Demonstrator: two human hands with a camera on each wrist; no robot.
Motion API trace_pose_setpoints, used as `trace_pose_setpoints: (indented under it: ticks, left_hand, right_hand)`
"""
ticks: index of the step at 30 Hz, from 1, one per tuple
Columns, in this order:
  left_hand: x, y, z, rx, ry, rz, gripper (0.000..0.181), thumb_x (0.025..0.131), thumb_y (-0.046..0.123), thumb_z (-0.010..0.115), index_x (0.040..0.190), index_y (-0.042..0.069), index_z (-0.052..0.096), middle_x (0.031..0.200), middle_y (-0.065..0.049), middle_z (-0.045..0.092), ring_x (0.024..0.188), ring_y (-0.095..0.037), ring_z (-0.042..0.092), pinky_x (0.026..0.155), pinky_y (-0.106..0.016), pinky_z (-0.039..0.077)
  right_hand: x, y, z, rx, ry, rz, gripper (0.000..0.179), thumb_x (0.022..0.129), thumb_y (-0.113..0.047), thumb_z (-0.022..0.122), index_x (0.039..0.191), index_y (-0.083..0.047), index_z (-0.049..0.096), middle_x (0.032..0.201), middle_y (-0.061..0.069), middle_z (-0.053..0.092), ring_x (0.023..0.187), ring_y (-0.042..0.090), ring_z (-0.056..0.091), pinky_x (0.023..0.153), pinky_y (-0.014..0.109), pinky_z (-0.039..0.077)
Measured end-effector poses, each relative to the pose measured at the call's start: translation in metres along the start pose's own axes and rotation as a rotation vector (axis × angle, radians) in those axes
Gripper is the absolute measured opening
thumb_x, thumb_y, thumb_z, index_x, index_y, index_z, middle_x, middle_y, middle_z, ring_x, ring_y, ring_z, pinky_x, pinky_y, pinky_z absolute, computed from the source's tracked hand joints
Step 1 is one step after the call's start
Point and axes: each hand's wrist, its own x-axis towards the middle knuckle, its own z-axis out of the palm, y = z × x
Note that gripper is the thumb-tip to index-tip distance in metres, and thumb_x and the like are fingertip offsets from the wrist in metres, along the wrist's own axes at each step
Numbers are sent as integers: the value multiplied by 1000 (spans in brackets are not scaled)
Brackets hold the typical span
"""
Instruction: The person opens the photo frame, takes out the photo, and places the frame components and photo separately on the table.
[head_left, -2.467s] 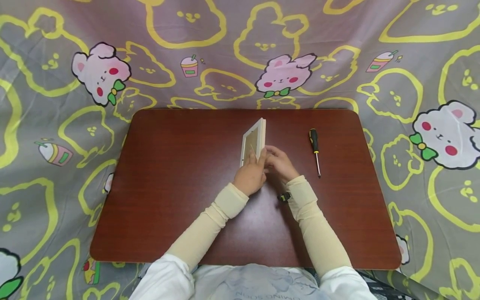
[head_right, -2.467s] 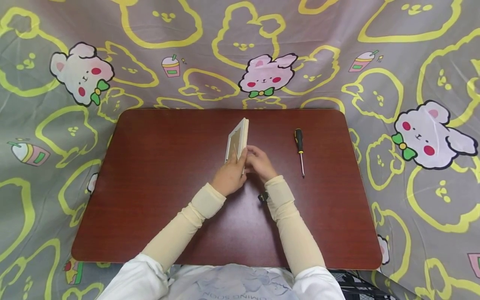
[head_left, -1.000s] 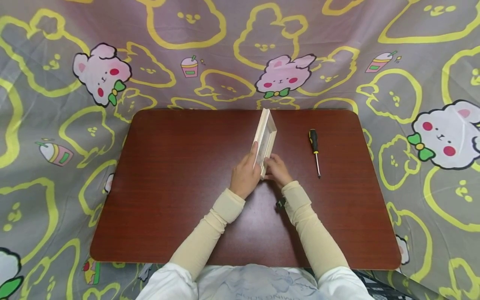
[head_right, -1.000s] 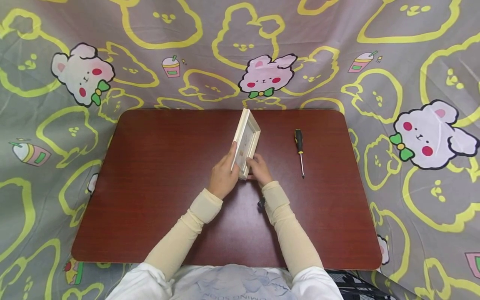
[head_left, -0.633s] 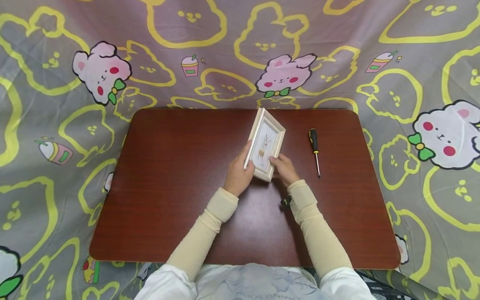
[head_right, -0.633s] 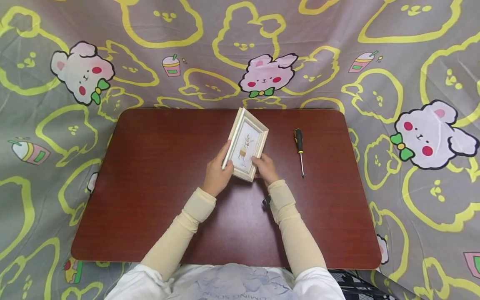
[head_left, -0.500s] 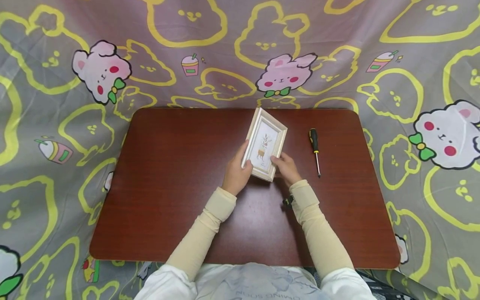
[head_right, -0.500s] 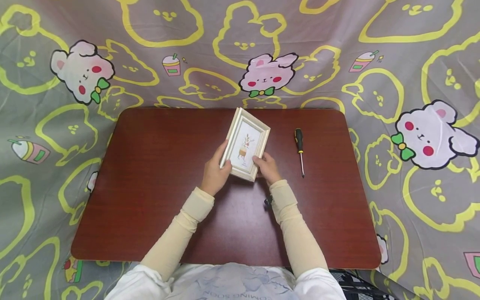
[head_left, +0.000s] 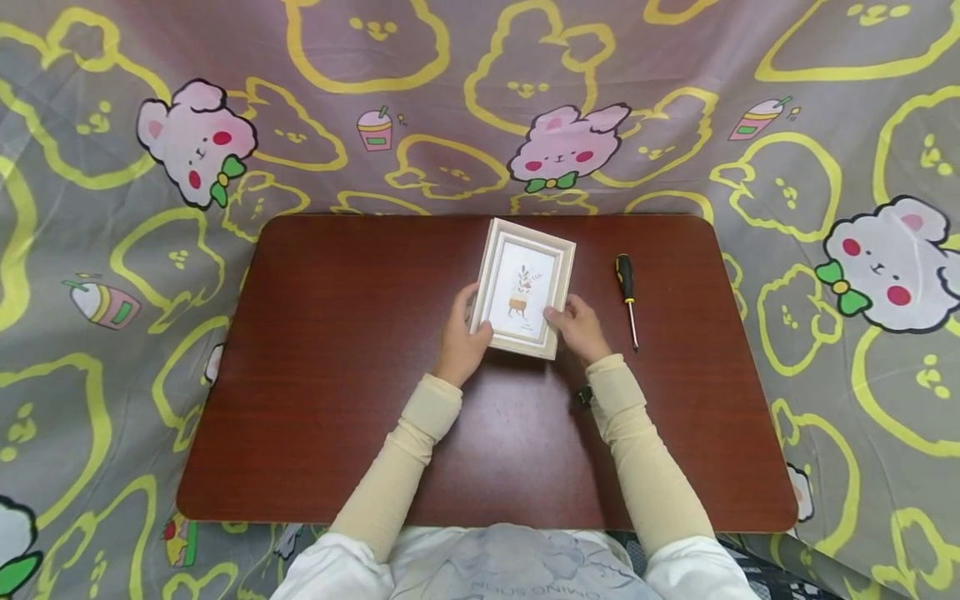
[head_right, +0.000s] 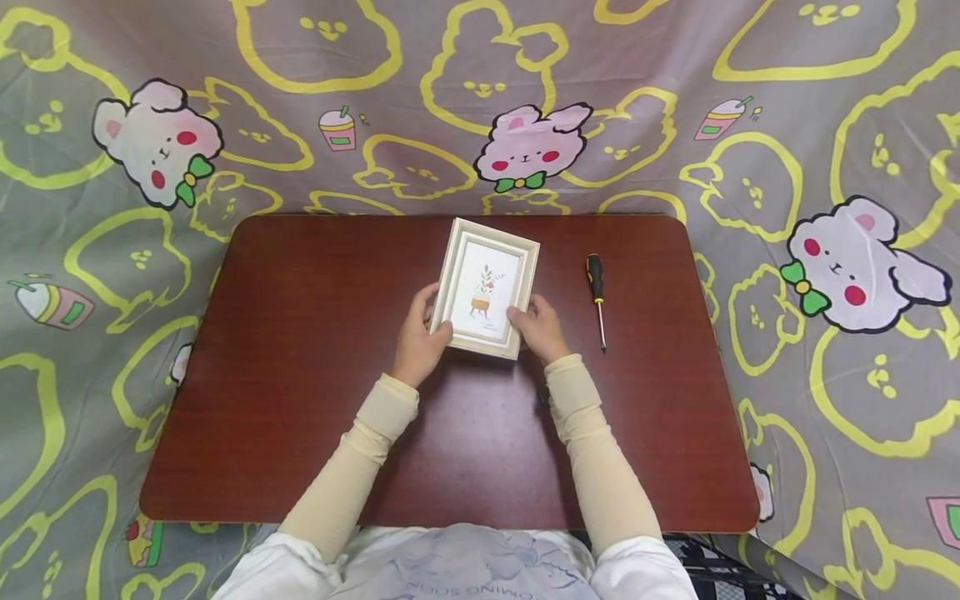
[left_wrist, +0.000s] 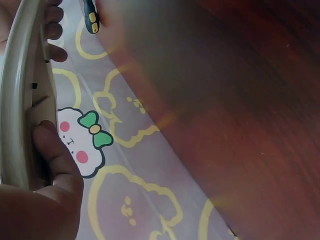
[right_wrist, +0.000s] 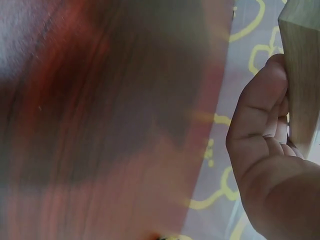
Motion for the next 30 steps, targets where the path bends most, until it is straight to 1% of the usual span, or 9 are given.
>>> trace_pose_setpoints:
  ticks: [1,3,4,7,10,14,18,25,30]
  left_hand:
    - [0,-1,-1,-7,1,-11,67,87,4,59,152,17,43,143,-13,55,116,-24,56,97,-42,46]
    - [0,-2,-1,-17,-4,-24,67,88,5,59,151,16,43,147,-12,51,128,-28,50,104,-46,42]
    - [0,-3,-1,-13,-2,-27,66,87,5,59,151,16,43,146,-13,51,128,-29,50,103,-47,42]
    - [0,-5,0,-4,4,-42,66,86,5,59,150,15,43,137,-14,55,116,-29,54,93,-46,47]
    - [-1,-7,0,-4,5,-67,68,84,3,60,148,12,40,119,-17,60,95,-28,58,77,-44,51]
    - [-1,-12,0,8,-19,-123,70,79,4,59,145,9,33,108,-17,58,79,-27,58,68,-39,48]
    - [-1,-15,1,38,-40,-172,73,77,6,58,144,9,29,108,-17,55,79,-28,55,68,-38,45]
    - [0,-18,2,18,-37,-218,72,74,2,58,139,9,29,103,-16,58,79,-28,56,70,-38,46]
    - [0,-20,0,19,-46,-235,72,74,3,58,139,11,29,104,-17,57,78,-28,56,69,-38,46]
  right_hand:
    - [0,-2,-1,-21,3,-5,41,100,-17,64,133,6,56,109,27,66,83,20,64,74,29,52]
    - [-1,-5,-2,-61,7,-11,40,99,-17,64,132,5,57,107,25,66,85,22,63,75,30,50]
    - [-1,-7,-2,-84,12,-15,39,99,-18,64,131,4,58,104,24,66,84,22,62,74,31,49]
    - [-1,-10,-4,-140,20,-31,37,99,-18,64,127,4,58,97,20,65,80,22,59,72,33,47]
    - [-2,-14,-5,-197,24,-57,37,98,-19,65,124,6,57,91,17,59,78,25,54,71,36,44]
    - [-3,-18,-6,-237,10,-73,42,97,-19,65,128,8,55,102,22,58,90,31,53,79,43,45]
    - [-4,-20,-7,-258,-6,-82,44,97,-20,65,129,8,55,114,26,59,100,35,53,86,48,45]
    - [-6,-23,-5,-303,-19,-84,41,96,-23,65,125,4,58,105,21,59,93,33,54,80,45,45]
    - [-7,-22,-4,-346,-41,-57,43,97,-27,63,126,4,56,105,22,57,95,34,53,83,49,45]
